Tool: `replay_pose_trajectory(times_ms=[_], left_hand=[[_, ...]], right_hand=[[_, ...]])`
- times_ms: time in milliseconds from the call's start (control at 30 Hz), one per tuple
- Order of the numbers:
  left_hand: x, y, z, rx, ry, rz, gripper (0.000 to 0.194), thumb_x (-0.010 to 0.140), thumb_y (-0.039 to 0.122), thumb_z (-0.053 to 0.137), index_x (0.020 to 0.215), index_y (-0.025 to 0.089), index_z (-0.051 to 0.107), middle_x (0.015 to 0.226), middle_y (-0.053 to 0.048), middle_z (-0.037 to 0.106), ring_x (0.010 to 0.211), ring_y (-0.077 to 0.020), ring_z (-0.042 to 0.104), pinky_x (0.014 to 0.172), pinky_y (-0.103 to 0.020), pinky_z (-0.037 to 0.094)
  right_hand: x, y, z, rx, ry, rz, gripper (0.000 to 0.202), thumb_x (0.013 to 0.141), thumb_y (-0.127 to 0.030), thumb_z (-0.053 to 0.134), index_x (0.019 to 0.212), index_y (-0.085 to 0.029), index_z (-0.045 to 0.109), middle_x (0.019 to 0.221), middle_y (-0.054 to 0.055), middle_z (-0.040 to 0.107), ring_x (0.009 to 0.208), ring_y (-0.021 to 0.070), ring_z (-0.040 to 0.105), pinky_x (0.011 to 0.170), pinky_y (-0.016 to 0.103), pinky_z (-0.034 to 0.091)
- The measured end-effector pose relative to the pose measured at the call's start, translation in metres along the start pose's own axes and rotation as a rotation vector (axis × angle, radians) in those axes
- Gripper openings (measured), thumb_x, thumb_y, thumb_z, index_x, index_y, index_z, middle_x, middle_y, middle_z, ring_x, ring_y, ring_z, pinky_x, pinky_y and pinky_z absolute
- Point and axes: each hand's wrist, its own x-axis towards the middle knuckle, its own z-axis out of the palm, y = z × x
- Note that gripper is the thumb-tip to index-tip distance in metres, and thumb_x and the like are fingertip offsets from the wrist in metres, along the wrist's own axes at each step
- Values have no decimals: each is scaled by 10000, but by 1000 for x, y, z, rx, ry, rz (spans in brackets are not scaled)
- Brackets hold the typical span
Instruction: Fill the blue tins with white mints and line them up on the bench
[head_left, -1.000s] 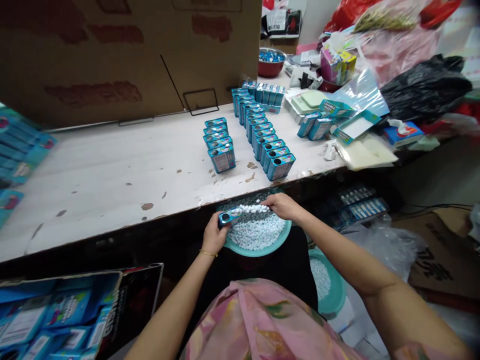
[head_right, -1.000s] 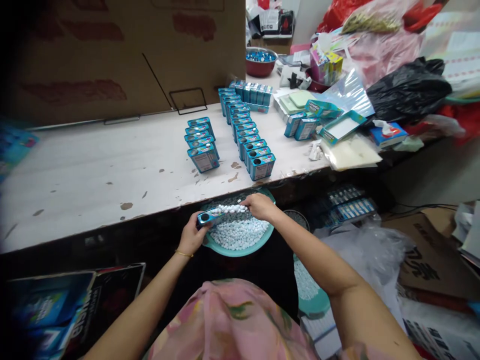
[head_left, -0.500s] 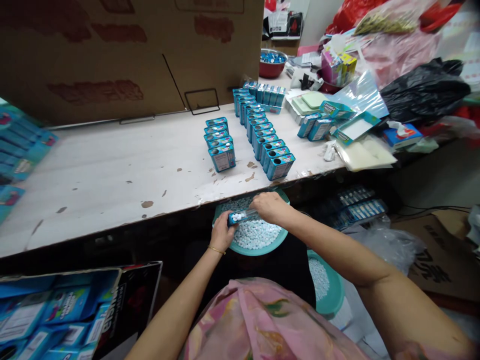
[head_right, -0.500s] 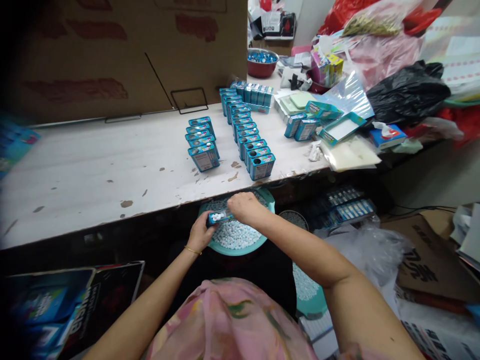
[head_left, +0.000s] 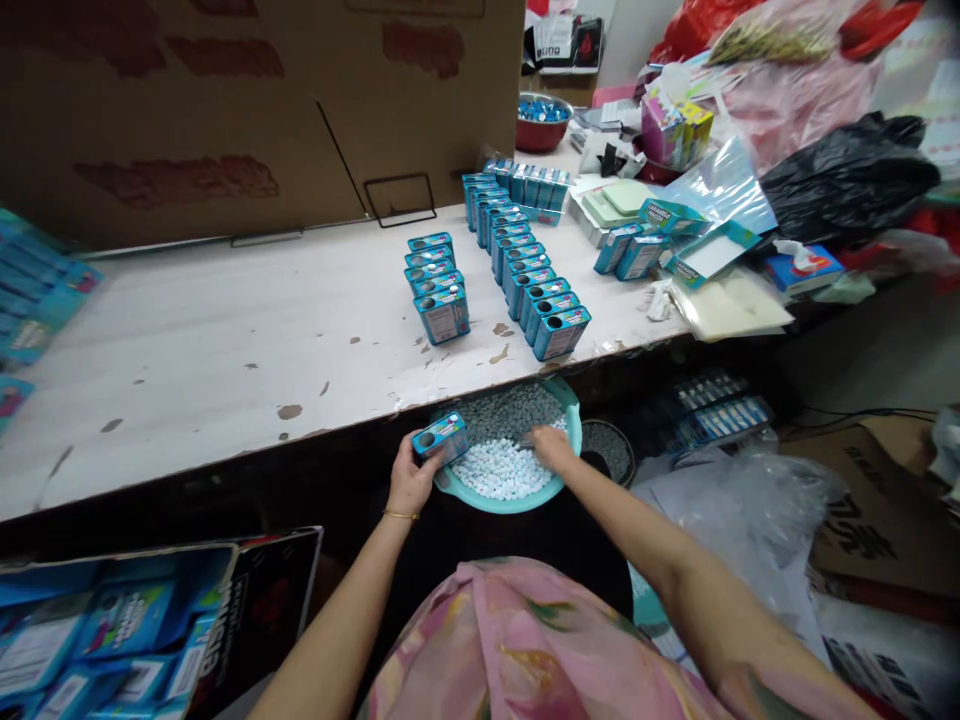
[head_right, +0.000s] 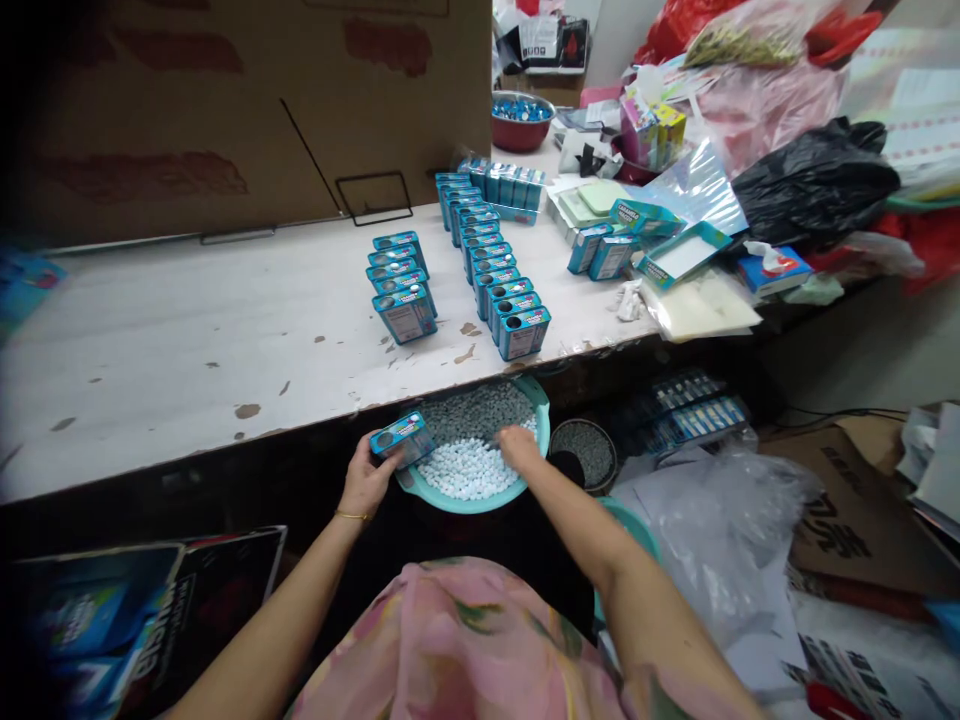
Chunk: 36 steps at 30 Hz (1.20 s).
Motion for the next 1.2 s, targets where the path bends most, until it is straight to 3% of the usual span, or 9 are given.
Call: replay_pose_trajectory(times_ms=[133, 233, 333, 467, 600, 733, 933, 1200], left_hand=[[2, -6, -1, -68, -4, -17, 435, 637, 364, 608, 999, 170, 466, 914, -35, 560, 851, -170, 543, 832, -341, 421], [1, -8, -8, -68, 32, -32, 447, 639, 369, 609, 1010, 171, 458, 916, -36, 556, 843, -168, 543, 822, -341, 426], [-1, -4, -14, 0, 49, -9, 430, 639, 361, 606, 999, 173, 465, 901, -30, 557, 827, -164, 544, 808, -330, 431], [-1, 10, -7, 100, 7, 64, 377, 663, 333, 580, 992, 182, 476, 903, -28, 565, 827, -167, 543, 792, -317, 430], [0, 22, 12, 237, -69, 117, 334, 680, 262, 545, 1001, 189, 487, 933, -40, 573, 865, -186, 541, 803, -329, 423], [0, 25, 29, 315, -95, 162, 331, 680, 207, 514, 1009, 179, 494, 977, -62, 570, 922, -204, 531, 836, -345, 412], [-2, 19, 35, 368, -116, 244, 353, 664, 155, 487, 1017, 153, 502, 1019, -91, 562, 968, -218, 511, 870, -358, 398], [0, 14, 36, 349, -118, 282, 332, 679, 174, 490, 1010, 166, 501, 994, -77, 565, 939, -215, 519, 851, -360, 408]], right_hand=[[18, -27, 29, 128, 34, 30, 356, 782, -89, 379, 1015, -209, 620, 1032, 75, 628, 970, 167, 552, 767, 231, 396], [24, -20, 28, 213, 49, 0, 367, 785, -92, 387, 1044, -225, 610, 1058, 18, 624, 973, 122, 547, 768, 181, 392], [20, -1, 10, 311, 82, -64, 385, 764, -65, 408, 1049, -225, 611, 1011, -7, 641, 924, 97, 559, 763, 159, 391], [2, 9, -39, 430, 152, -196, 314, 745, -103, 470, 965, -229, 656, 914, 3, 661, 862, 126, 575, 730, 195, 407], [-18, -8, -91, 228, 131, -278, 294, 754, -144, 474, 956, -259, 652, 921, 4, 657, 880, 140, 570, 716, 199, 396], [-33, -40, -123, -113, 65, -283, 309, 777, -126, 403, 948, -244, 632, 932, 50, 646, 898, 176, 568, 713, 243, 401], [-46, -77, -136, -326, 123, -326, 269, 801, -112, 359, 893, -143, 610, 878, 132, 631, 836, 207, 582, 675, 288, 429], [-48, -68, -130, -339, 146, -344, 239, 798, -116, 373, 827, -137, 609, 842, 122, 619, 799, 202, 568, 616, 266, 430]])
